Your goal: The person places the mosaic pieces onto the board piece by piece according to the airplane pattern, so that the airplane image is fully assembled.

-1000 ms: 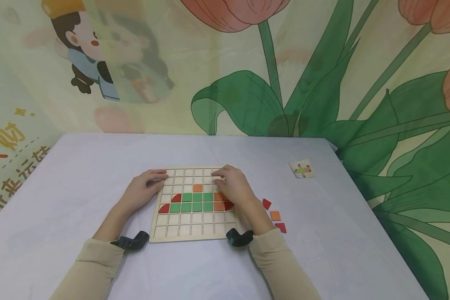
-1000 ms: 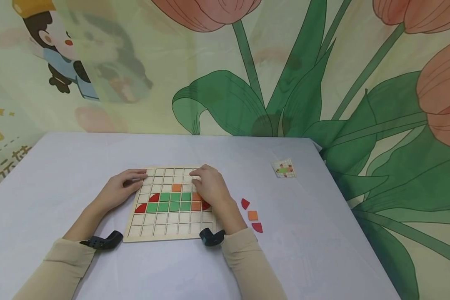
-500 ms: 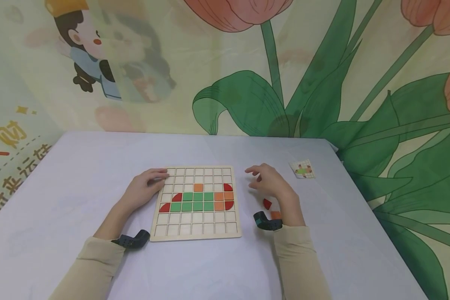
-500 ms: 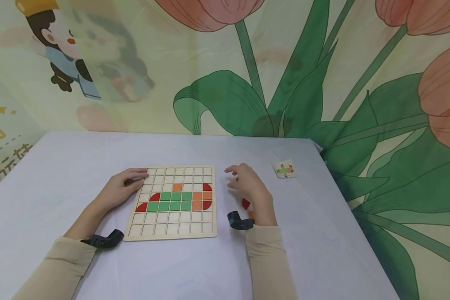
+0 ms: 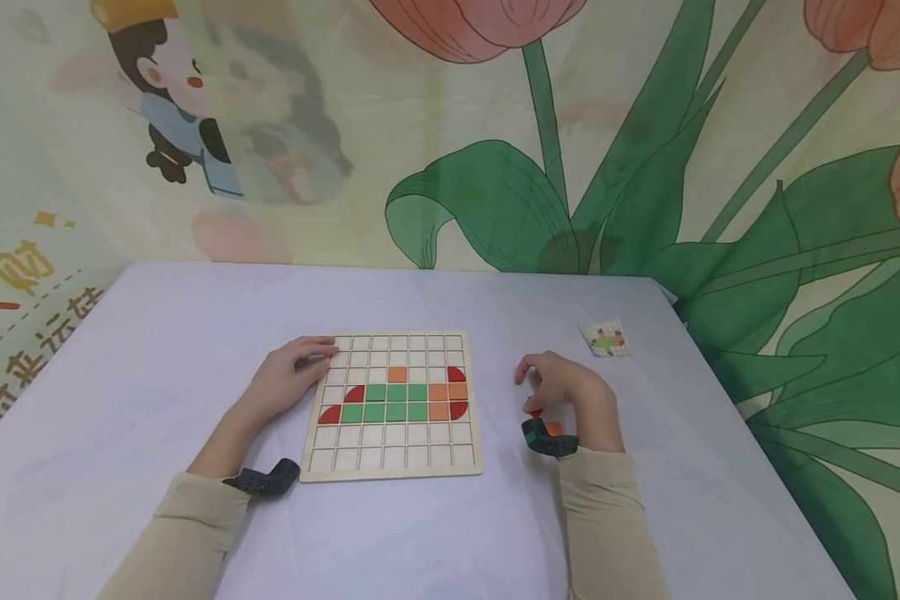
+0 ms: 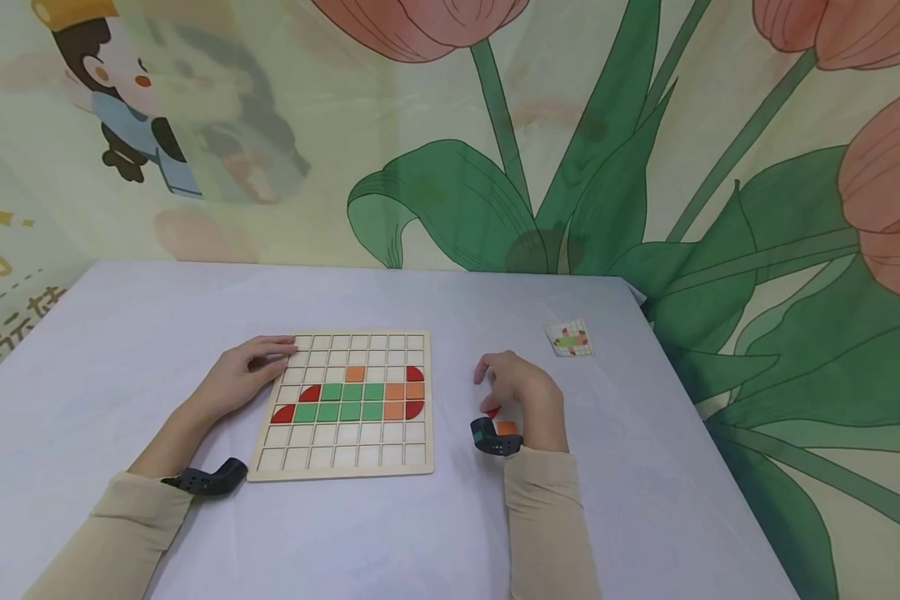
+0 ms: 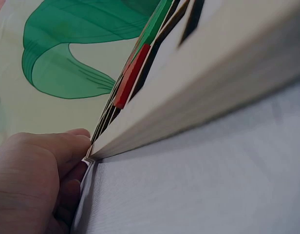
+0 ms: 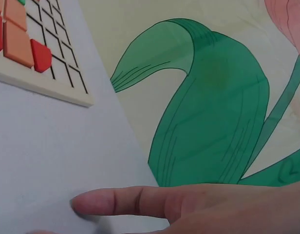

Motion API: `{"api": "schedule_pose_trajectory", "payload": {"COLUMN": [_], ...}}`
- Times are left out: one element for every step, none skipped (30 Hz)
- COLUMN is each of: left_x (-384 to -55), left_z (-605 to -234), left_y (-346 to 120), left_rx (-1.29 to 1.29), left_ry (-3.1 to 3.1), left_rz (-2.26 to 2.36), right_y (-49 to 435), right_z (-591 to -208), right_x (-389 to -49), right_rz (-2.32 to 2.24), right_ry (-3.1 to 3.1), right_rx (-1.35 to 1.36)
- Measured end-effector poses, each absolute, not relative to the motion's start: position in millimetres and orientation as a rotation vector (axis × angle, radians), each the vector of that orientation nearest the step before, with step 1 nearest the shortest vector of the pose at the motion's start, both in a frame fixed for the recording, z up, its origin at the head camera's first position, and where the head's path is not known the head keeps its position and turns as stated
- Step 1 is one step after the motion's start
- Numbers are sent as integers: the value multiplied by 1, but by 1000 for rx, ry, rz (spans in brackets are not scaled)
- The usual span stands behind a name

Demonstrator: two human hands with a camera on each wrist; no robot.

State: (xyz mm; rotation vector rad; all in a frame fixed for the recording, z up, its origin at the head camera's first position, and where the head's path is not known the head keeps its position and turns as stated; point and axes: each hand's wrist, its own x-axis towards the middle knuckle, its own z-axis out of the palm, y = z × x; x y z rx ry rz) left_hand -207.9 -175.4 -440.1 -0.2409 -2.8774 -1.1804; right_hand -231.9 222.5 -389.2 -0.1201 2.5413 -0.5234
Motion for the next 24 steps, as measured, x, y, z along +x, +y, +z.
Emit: {"api": "schedule_pose_trajectory", "payload": {"left_x": [-208, -208, -209, -209, -209, -209, -209, -209, -209, -209, -208, -208, -208, -208, -208, -208, -208, -208, -208, -208, -208, -208, -208, -209], "left_z": [-440, -440, -441, -441, -441, -441, -441, -442, -442, -442, -442, -442, -442, -442, -442, -441, -441, -441, -441, -441, -441, -441, -441, -441], "left_y": [-175, -176, -176, -176, -176, -176, -176, -176, -176, -176, -176, -176, -176, -176, -176, -176, -176, -176, -176, -176, -176, -176, -176, -176], "left_rx": [-241, -240, -239, -239, -238, -237, -237, -236, -235, -235, -234, -234, -234, -236, -239, -242, -245, -248, -249, -251, -251, -250, -249, -246], "left_ry": [-2877, -2877, -2878, -2878, -2878, -2879, -2879, -2880, -2881, -2881, -2883, -2883, -2883, -2883, -2881, -2880, -2879, -2877, -2877, -2877, -2877, -2878, -2879, -2880], "left_rz": [-1181, -1178, -1177, -1175, -1175, -1176, -1177, -1179, -1181, -1183, -1184, -1187, -1189, -1188, -1187, -1185, -1183, -1182, -1181, -1179, -1180, -1180, -1178, -1176], "right_y": [223, 223, 223, 223, 223, 223, 223, 223, 223, 222, 221, 220, 218, 216, 214, 212, 209, 207, 204, 201, 198, 195, 193, 190], "right_z": [-390, -391, -392, -393, -394, -395, -396, -397, -399, -400, -401, -403, -404, -405, -407, -408, -409, -411, -412, -414, -415, -416, -417, -417], "right_x": [-232, -232, -233, -233, -234, -234, -235, -236, -237, -238, -239, -239, -240, -241, -242, -243, -243, -244, -244, -245, -245, -245, -245, -246], "right_rz": [-520, -521, -519, -521, -527, -533, -535, -540, -546, -554, -567, -578, -591, -609, -623, -637, -650, -656, -663, -666, -666, -667, -667, -665], "right_ry": [2544, 2549, 2559, 2567, 2577, 2588, 2600, 2608, 2618, 2630, 2641, 2654, 2666, 2681, 2698, 2714, 2732, 2752, 2771, 2788, 2804, 2816, 2826, 2834], "right_rx": [-119, -116, -114, -113, -110, -109, -107, -101, -96, -95, -95, -92, -90, -88, -92, -93, -91, -85, -83, -79, -74, -70, -67, -66]}}
